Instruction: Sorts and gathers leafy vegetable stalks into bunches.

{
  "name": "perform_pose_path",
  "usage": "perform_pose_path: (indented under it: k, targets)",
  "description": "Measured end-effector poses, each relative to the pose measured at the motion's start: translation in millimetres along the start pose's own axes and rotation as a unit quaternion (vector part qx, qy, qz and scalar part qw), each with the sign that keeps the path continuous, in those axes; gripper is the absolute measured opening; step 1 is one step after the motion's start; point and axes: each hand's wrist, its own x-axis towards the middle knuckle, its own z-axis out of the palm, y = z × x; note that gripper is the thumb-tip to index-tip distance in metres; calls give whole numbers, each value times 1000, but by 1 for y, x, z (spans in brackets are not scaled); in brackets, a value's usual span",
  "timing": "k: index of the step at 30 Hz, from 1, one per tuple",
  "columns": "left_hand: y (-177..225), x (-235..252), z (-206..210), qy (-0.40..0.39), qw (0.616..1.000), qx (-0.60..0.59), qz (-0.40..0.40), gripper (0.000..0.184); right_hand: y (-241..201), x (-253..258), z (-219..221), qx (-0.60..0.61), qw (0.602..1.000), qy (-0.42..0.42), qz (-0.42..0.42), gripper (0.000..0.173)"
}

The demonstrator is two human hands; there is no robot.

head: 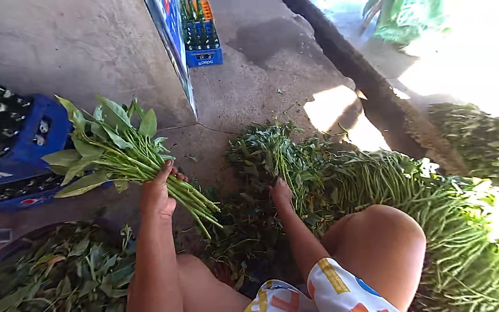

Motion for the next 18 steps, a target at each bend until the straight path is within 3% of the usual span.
perform_pose_path:
  k: [2, 5, 8, 10, 13, 16, 18]
  targets:
    - [-4, 3, 1, -1, 1000, 10, 0, 8, -2, -3, -5, 22, 1000, -6, -2, 51]
    - [-10, 5, 10, -24, 999, 29, 4, 10, -2, -15, -28, 167, 985, 33, -33, 44]
    - [-15, 7, 20, -35, 999, 37, -2, 9, -5, -29, -50, 334, 931, 94, -116, 40]
    - [-18, 7, 27, -43, 998, 39, -5, 7, -12, -39, -67, 429, 883, 92, -168, 40]
    - [-22, 3, 39, -63, 997, 49, -20, 6, -22, -53, -98, 524, 823, 21, -219, 40]
    - [-29, -1, 49, -80, 994, 63, -43, 14, -28, -62, -116, 621, 742, -126, -218, 37]
    - [-36, -5, 54, -86, 992, 73, -60, 16, -29, -66, -119, 628, 733, -146, -217, 37]
